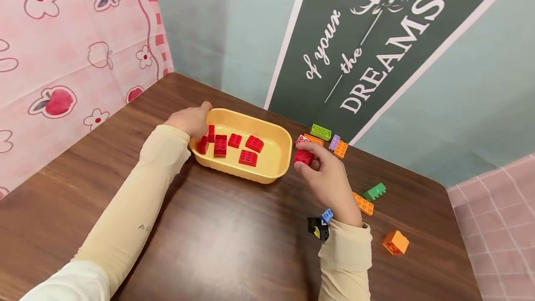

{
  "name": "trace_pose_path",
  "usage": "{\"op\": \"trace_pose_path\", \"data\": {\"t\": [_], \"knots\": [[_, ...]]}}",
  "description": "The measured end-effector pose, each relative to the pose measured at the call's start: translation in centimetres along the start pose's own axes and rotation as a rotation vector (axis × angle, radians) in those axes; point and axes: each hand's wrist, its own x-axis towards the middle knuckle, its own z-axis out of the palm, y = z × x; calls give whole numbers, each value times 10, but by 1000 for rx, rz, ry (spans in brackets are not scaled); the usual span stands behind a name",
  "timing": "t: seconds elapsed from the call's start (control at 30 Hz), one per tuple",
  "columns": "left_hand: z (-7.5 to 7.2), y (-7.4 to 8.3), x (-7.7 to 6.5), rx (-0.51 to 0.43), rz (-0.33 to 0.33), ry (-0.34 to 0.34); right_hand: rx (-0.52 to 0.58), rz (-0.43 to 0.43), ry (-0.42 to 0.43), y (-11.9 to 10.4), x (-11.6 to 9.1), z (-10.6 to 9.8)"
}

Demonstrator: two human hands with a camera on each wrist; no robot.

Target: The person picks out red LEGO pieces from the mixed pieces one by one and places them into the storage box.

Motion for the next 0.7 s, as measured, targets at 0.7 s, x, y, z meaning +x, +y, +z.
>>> {"op": "trace_pose_path", "data": {"t": [0.7], "knots": [[1,2,3,-3,-15,-55,-94,-50,-129,-53,63,71]]}}
